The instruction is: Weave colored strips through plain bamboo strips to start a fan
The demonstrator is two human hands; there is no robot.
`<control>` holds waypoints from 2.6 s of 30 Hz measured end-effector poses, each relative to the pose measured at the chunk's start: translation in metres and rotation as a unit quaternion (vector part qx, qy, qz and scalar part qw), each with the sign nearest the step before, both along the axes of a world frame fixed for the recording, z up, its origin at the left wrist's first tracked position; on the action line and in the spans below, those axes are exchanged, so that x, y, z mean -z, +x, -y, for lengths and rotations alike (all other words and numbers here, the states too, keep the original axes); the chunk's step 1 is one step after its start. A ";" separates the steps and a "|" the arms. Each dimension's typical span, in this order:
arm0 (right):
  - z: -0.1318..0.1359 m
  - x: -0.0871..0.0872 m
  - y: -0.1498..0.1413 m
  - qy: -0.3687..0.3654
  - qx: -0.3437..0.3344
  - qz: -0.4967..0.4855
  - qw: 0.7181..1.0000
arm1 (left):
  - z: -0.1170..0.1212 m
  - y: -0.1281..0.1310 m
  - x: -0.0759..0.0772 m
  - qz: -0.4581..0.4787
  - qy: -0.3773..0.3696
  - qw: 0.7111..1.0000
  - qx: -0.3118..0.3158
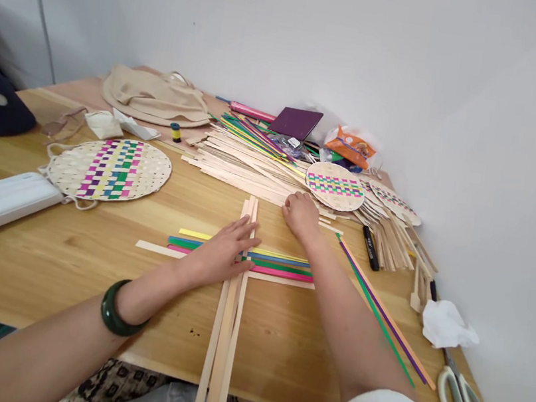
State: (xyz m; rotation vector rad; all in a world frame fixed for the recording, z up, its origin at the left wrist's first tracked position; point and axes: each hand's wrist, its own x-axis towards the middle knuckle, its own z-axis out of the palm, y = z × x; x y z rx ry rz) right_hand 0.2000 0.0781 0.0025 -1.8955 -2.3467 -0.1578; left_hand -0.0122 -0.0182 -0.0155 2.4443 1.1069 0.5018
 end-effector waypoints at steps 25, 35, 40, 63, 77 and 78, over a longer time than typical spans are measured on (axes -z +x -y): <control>0.101 -0.058 -0.013 -0.224 -0.016 -0.560 0.797 | -0.004 0.001 -0.028 0.526 -0.356 0.759 -0.141; 0.138 -0.019 -0.034 -0.423 -0.036 -0.665 0.615 | 0.008 0.008 -0.028 0.441 -0.419 0.788 -0.091; 0.140 -0.016 -0.034 -0.377 -0.026 -0.686 0.622 | 0.011 0.007 -0.025 0.316 -0.228 0.919 -0.065; 0.131 -0.006 -0.014 -0.087 -0.094 -0.322 0.938 | -0.003 -0.028 -0.037 -0.110 -0.080 0.991 -0.002; 0.137 -0.028 0.002 -0.106 -0.043 -0.340 0.933 | -0.001 -0.026 -0.040 -0.105 -0.057 0.993 0.022; 0.133 -0.025 0.006 -0.088 -0.028 -0.310 0.946 | -0.001 -0.026 -0.039 -0.103 -0.057 0.993 0.023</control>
